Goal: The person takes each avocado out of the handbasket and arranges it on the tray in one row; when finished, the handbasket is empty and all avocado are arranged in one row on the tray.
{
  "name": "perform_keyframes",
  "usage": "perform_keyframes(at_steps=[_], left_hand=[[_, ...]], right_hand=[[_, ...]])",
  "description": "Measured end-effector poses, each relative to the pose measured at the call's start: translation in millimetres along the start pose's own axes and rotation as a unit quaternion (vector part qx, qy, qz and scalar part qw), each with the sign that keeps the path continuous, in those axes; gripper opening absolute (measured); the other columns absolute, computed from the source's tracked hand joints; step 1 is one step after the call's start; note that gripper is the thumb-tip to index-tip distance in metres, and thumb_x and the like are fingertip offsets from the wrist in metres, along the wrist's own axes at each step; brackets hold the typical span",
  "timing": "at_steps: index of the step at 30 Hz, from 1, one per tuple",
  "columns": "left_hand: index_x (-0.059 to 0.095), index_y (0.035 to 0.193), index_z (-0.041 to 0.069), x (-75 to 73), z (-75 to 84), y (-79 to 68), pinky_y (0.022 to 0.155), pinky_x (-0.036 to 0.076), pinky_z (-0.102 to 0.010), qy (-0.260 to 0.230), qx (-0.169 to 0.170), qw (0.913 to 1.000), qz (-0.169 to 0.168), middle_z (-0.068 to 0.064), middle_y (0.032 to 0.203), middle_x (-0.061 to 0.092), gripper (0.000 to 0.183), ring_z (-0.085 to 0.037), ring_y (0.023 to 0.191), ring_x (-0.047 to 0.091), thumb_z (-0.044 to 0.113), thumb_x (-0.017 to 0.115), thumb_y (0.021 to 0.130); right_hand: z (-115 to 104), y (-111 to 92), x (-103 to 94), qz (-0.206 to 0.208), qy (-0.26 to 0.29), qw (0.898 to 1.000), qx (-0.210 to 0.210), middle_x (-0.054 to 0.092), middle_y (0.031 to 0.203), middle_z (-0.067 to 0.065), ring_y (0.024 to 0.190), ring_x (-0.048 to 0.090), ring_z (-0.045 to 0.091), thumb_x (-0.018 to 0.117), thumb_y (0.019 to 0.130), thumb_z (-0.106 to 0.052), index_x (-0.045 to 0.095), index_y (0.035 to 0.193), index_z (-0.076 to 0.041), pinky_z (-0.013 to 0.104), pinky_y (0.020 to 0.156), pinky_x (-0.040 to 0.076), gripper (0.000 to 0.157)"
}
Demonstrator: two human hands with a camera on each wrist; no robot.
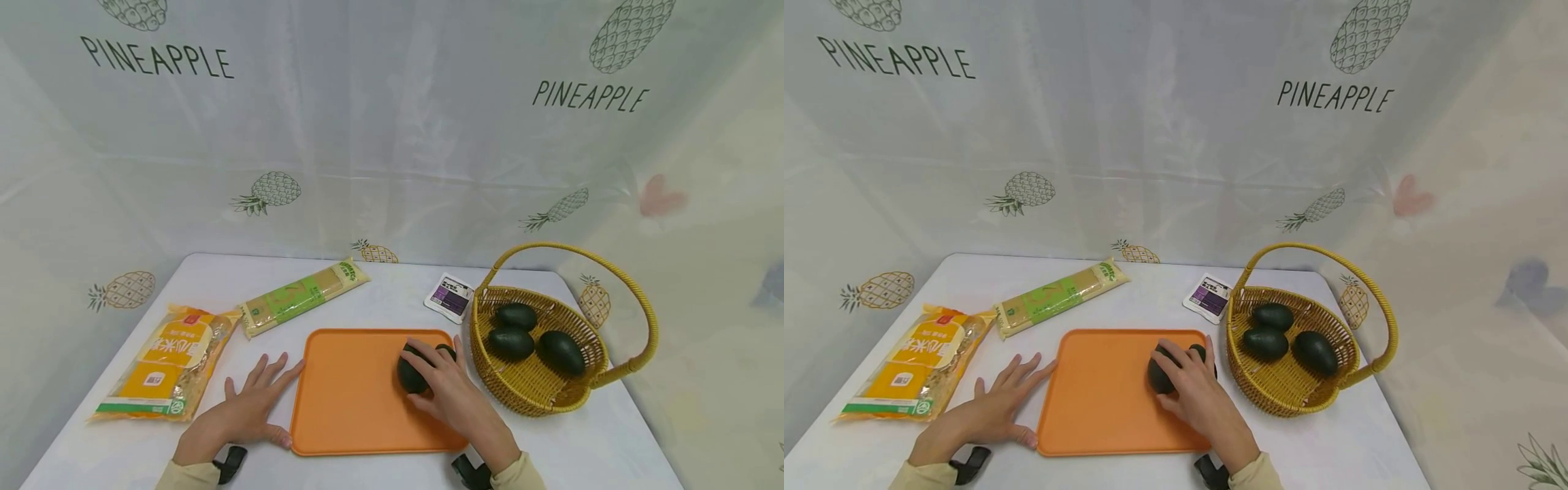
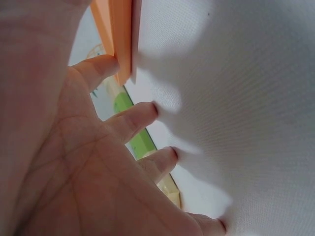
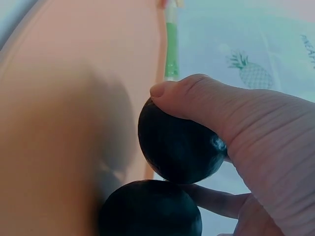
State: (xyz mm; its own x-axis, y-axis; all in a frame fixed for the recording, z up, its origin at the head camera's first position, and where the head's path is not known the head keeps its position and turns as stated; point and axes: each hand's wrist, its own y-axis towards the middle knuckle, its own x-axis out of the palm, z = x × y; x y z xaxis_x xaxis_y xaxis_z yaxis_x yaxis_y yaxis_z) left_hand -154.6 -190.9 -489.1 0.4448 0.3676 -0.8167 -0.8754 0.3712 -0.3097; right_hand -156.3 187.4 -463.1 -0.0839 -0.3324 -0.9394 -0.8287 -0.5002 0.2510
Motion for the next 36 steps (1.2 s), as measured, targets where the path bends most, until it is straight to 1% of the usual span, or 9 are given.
perform_keyframes(at_steps=[8,13,18,25,31,36], left_hand=[[0.026,0.171,0.022,-0.1,0.4,-1.3,0.103,-0.005,-0.100,-0.013,0.005,0.9999,0.000,-0.025,0.179,0.013,0.136,-0.063,0.161,0.001,0.057,0.095,0.059],[0.026,0.171,0.023,0.1,-0.7,-1.0,0.103,-0.005,-0.100,-0.012,0.006,0.9999,-0.001,-0.024,0.179,0.013,0.135,-0.062,0.161,0.001,0.058,0.094,0.060],[0.026,0.171,0.023,-0.3,-1.3,-1.1,0.103,-0.006,-0.100,-0.019,0.006,0.9998,-0.004,-0.024,0.179,0.012,0.135,-0.062,0.161,0.000,0.058,0.094,0.060],[0.025,0.171,0.024,-1.2,-1.3,-1.2,0.103,-0.007,-0.100,-0.024,0.007,0.9997,-0.004,-0.024,0.180,0.012,0.135,-0.062,0.161,-0.001,0.057,0.095,0.060],[0.025,0.171,0.024,-1.5,-0.8,-0.1,0.103,-0.005,-0.100,-0.015,0.002,0.9999,-0.007,-0.023,0.180,0.012,0.135,-0.062,0.161,0.000,0.057,0.095,0.061],[0.025,0.171,0.024,-0.9,-1.1,0.1,0.104,-0.005,-0.100,-0.013,0.000,0.9999,-0.008,-0.023,0.180,0.012,0.134,-0.062,0.161,0.000,0.057,0.095,0.062]], right_hand=[[2,1,4.3,-0.005,-0.012,1.000,-0.004,0.059,0.155,0.009,0.119,0.069,0.037,0.096,0.082,-0.028,0.066,0.145,-0.017,0.086,0.119,0.020,0.071],[3,1,7.2,-0.019,-0.002,1.000,-0.001,0.058,0.157,0.009,0.129,0.066,0.041,0.094,0.083,-0.029,0.065,0.146,-0.018,0.086,0.120,0.017,0.070],[4,1,10.1,-0.021,0.001,1.000,-0.004,0.058,0.157,0.009,0.133,0.065,0.038,0.094,0.083,-0.030,0.065,0.146,-0.018,0.086,0.121,0.017,0.070],[7,0,13.0,-0.019,-0.002,1.000,-0.005,0.057,0.158,0.008,0.140,0.061,0.035,0.094,0.084,-0.031,0.065,0.147,-0.019,0.085,0.120,0.024,0.070],[7,0,13.2,-0.011,-0.008,1.000,-0.012,0.057,0.158,0.009,0.141,0.060,0.033,0.094,0.084,-0.032,0.065,0.147,-0.019,0.085,0.119,0.026,0.071],[6,0,13.4,-0.011,-0.011,1.000,-0.012,0.058,0.158,0.009,0.137,0.063,0.039,0.094,0.083,-0.033,0.065,0.147,-0.019,0.084,0.119,0.026,0.071]])
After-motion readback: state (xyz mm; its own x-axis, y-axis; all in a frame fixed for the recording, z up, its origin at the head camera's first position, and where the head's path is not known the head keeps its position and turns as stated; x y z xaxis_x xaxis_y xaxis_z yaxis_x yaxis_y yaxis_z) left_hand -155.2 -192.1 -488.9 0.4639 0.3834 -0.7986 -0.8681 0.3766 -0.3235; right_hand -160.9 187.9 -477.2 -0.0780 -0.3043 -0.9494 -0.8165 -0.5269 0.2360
